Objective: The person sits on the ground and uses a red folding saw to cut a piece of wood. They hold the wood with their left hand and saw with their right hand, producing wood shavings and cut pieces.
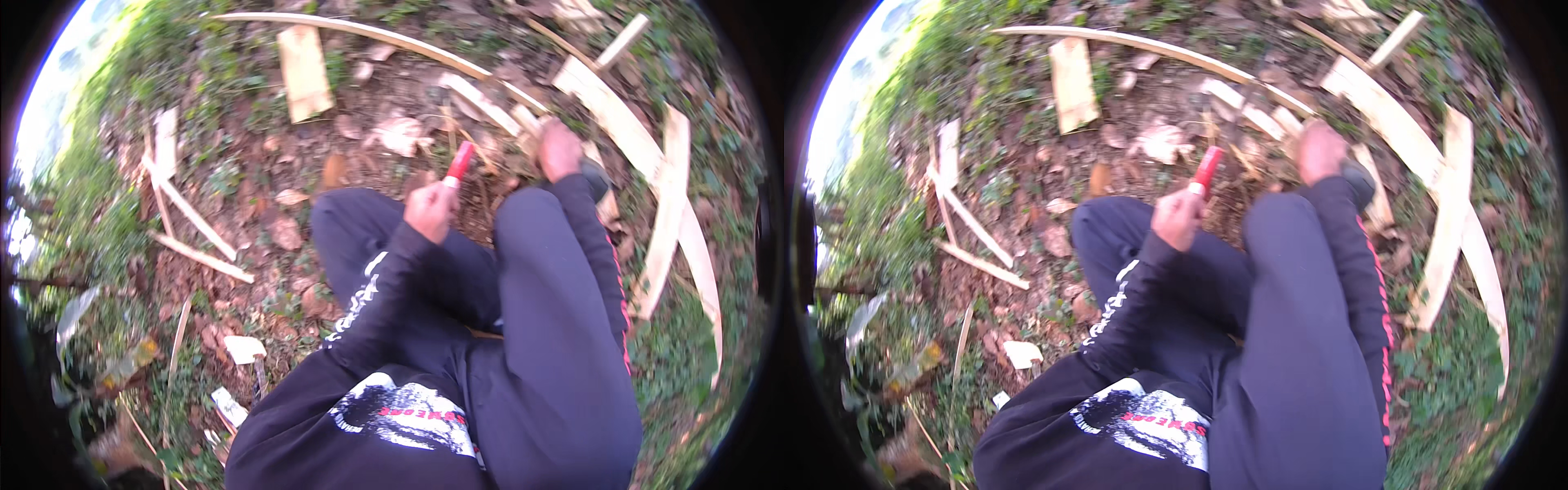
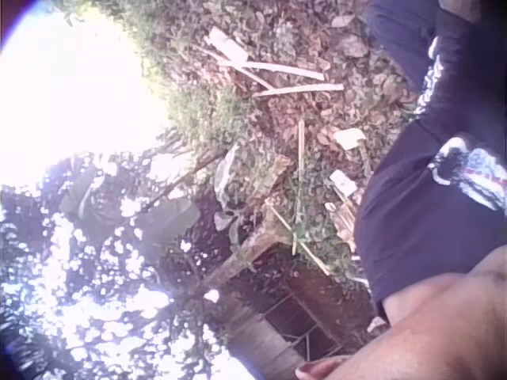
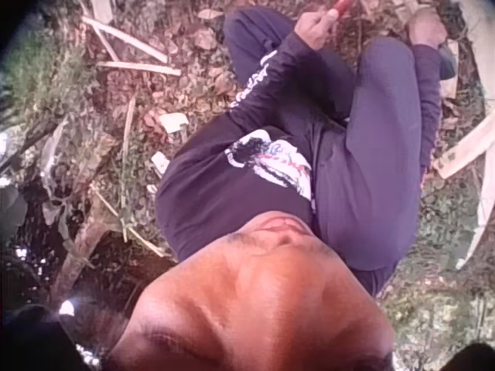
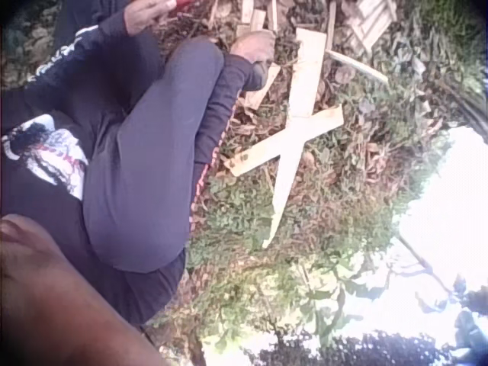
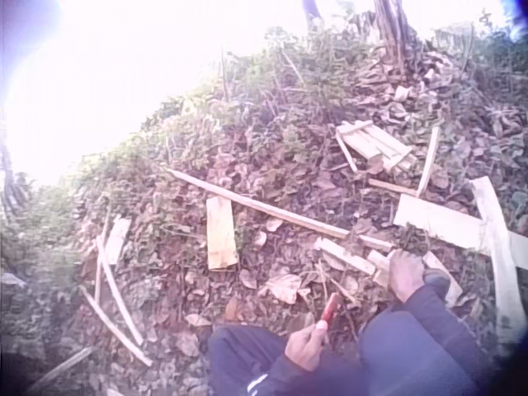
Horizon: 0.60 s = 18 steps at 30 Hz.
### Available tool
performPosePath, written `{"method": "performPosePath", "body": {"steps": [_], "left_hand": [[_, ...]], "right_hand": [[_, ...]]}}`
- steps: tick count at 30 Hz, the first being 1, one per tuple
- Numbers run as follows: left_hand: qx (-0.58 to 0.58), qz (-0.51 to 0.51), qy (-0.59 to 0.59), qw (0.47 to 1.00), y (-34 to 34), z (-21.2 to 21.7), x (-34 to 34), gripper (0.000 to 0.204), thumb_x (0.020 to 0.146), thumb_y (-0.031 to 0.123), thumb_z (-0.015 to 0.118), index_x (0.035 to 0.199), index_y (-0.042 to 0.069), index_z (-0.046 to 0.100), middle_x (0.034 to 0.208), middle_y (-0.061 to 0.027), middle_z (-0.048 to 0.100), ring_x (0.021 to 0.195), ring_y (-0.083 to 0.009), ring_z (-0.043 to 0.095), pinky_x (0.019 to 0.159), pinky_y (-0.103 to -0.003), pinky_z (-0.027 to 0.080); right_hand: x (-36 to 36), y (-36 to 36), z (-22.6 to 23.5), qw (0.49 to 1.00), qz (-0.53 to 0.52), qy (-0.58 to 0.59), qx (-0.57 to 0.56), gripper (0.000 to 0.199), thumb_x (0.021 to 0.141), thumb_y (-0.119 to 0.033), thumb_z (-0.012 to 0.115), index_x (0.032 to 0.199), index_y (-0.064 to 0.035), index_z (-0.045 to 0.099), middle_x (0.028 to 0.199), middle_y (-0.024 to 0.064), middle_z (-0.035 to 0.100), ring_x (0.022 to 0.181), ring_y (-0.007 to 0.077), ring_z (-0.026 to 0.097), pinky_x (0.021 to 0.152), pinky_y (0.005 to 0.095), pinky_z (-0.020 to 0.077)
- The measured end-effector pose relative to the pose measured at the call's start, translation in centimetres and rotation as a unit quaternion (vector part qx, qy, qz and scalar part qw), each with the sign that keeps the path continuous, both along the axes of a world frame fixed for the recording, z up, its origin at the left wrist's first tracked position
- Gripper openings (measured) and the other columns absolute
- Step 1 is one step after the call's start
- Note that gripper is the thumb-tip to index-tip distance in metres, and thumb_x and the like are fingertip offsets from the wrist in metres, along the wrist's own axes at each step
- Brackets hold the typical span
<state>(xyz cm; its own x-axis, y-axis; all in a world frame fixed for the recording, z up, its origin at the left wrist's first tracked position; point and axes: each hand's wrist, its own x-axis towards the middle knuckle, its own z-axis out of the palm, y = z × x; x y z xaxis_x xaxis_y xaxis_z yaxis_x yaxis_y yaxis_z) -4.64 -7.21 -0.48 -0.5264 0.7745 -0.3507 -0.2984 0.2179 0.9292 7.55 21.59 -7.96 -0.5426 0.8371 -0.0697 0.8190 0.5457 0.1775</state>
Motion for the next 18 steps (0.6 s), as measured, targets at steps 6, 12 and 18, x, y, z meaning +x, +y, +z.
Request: {"method": "performPosePath", "body": {"steps": [6, 12, 18], "left_hand": [[-0.02, -0.019, 0.062, 0.998, 0.2, 1.1, 0.9, 0.044, 0.102, 0.034, 0.053, 0.07, 0.005, 0.057, 0.06, 0.0018, 0.053, 0.054, -0.0072, 0.049, 0.051, -0.028, 0.04], [0.023, 0.012, 0.05, 0.998, -1.1, 0.7, 1.6, 0.051, 0.103, 0.041, 0.051, 0.067, 0.005, 0.055, 0.057, 0.0016, 0.049, 0.053, -0.0083, 0.045, 0.05, -0.03, 0.037], [0.002, -0.008, 0.056, 0.998, -0.6, 0.2, 1.9, 0.052, 0.103, 0.043, 0.049, 0.069, 0.003, 0.056, 0.057, -0.0002, 0.049, 0.054, -0.0103, 0.044, 0.052, -0.032, 0.036]], "right_hand": [[4.4, 1.2, -3.9, 0.99, 0.121, 0.073, -0.013, 0.014, 0.095, -0.019, 0.054, 0.1, -0.0055, 0.055, 0.087, 0.014, 0.069, 0.077, 0.0332, 0.07, 0.067, 0.0445, 0.0564], [3.6, 0.7, -2.9, 0.982, 0.187, 0.022, -0.013, 0.019, 0.093, -0.022, 0.058, 0.101, -0.0051, 0.053, 0.087, 0.0168, 0.067, 0.076, 0.0366, 0.068, 0.068, 0.0461, 0.0558], [2.9, 1.1, -0.8, 0.977, 0.208, -0.034, -0.044, 0.082, 0.062, -0.046, 0.085, 0.121, 0.0019, 0.052, 0.089, 0.0136, 0.067, 0.08, 0.0326, 0.07, 0.068, 0.0407, 0.057]]}}
